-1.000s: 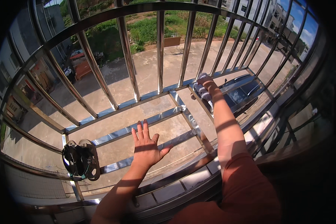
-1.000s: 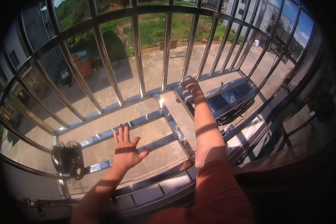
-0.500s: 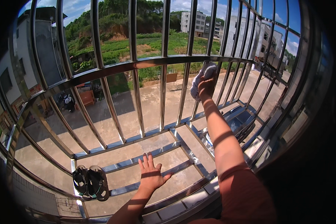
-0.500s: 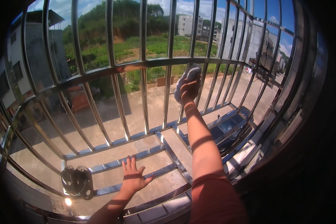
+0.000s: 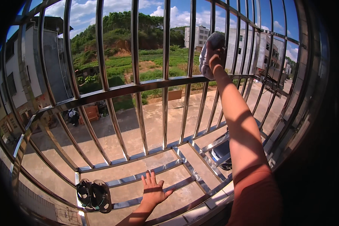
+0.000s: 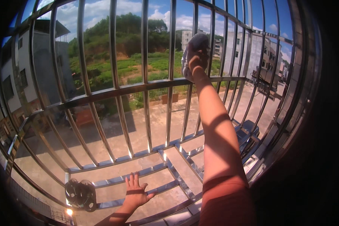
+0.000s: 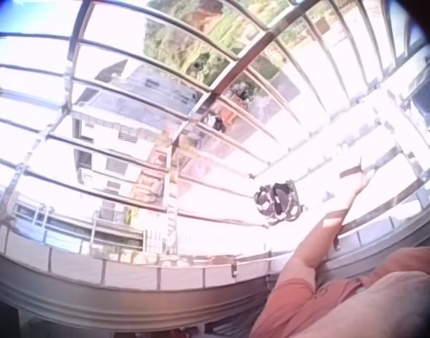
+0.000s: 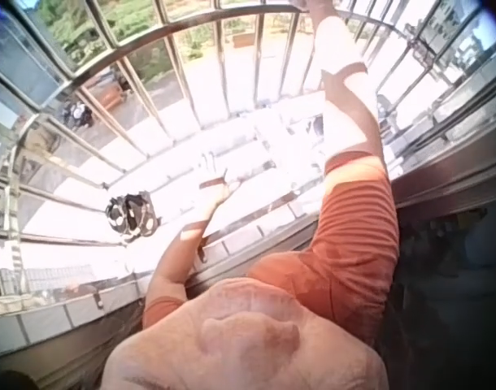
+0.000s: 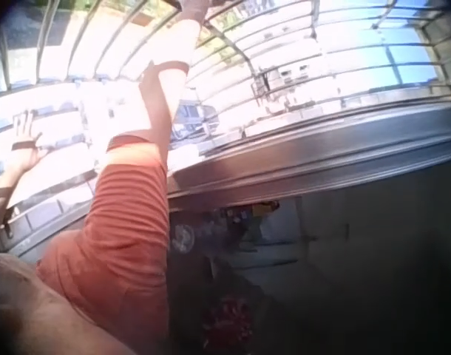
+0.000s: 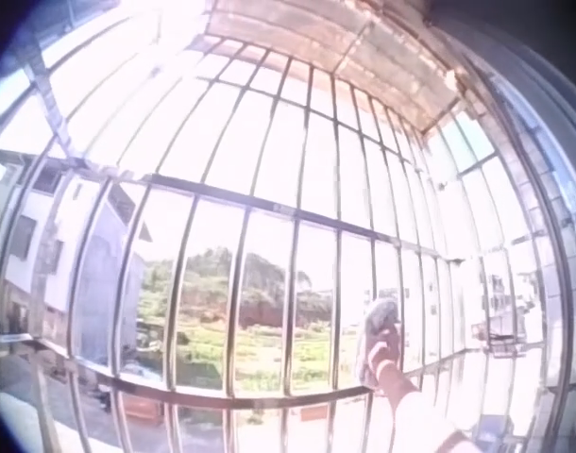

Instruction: The recorder cleans a window, window frame, and balcony railing using a wet cloth.

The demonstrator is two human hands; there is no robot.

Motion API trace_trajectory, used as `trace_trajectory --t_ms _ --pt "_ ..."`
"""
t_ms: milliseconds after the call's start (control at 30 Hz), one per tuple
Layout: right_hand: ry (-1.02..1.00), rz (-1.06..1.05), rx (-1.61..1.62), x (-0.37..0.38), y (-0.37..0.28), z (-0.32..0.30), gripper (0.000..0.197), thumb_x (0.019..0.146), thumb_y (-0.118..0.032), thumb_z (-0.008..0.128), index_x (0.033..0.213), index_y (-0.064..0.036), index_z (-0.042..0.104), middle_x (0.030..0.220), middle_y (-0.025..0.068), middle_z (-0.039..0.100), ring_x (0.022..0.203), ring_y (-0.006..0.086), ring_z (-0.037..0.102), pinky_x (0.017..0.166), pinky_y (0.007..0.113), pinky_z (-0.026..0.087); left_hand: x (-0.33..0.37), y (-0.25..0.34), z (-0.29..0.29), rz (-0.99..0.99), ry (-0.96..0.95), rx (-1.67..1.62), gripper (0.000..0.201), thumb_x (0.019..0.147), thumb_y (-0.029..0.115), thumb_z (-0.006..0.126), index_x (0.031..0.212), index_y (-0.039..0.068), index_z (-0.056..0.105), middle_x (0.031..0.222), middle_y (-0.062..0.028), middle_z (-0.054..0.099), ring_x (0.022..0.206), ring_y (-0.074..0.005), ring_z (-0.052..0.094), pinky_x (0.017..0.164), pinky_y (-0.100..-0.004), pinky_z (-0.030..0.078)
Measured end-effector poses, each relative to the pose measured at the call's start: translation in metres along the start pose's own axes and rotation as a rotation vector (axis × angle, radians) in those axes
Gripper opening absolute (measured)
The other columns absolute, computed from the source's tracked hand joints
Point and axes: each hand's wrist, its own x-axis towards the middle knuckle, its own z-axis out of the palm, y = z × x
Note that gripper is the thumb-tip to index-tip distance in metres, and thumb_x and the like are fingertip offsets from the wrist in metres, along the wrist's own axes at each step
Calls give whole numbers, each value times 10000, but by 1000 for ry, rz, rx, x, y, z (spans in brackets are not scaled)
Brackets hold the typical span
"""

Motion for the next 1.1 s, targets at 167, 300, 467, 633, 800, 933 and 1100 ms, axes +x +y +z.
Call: trace_trajectory --t_ms 167,300,467,633,800,933,1100 --pt "161 324 353 -33 -41 0 609 788 -477 634 1220 -62 521 1113 250 621 1081 429 568 932 452 458 -8 -6 -5 -36 -17 20 660 741 639 589 1034 58 696 1380 -390 314 1310 -562 235 1065 -667 93" --pt "-97 362 442 -58 -11 3 601 794 -462 649 1177 -5 569 1145 258 611 1091 414 570 923 437 458 -7 -7 -4 -45 8 41 637 710 608 639 1023 57 701 1379 -367 312 1309 -543 242 1067 -661 127" --pt "-396 224 316 -36 32 -5 655 803 -413 655 1283 10 511 1233 250 571 1133 389 554 940 404 454 -4 -10 -3 -53 -57 53 638 710 608 639 1042 66 698 1388 -356 312 1319 -537 229 1077 -649 124" --pt "-240 63 -89 7 74 12 532 829 -275 599 1311 -76 489 1209 186 600 1084 337 596 906 402 491 3 4 -2 15 -28 14 679 742 640 589 1060 48 688 1383 -367 327 1300 -546 264 1071 -657 107" --pt "-734 -973 -936 6 -4 -6 300 881 -148 474 1063 3 660 1165 164 628 1042 307 626 872 376 513 -15 -6 -10 -81 -42 17 681 734 637 598 1052 43 689 1379 -365 332 1299 -541 266 1069 -662 99" --pt "-556 -807 -749 17 63 12 168 806 -71 570 914 -41 696 913 107 686 898 263 646 787 342 523 -1 2 -8 -38 -55 22 664 699 613 646 1060 58 692 1379 -352 324 1313 -527 244 1073 -645 134" --pt "-461 186 163 -9 56 27 346 879 -277 484 1059 -51 673 1130 194 643 1019 351 622 919 389 474 -3 -3 -7 -62 -28 17 662 706 619 639 1049 55 692 1373 -357 334 1310 -529 249 1075 -645 127"
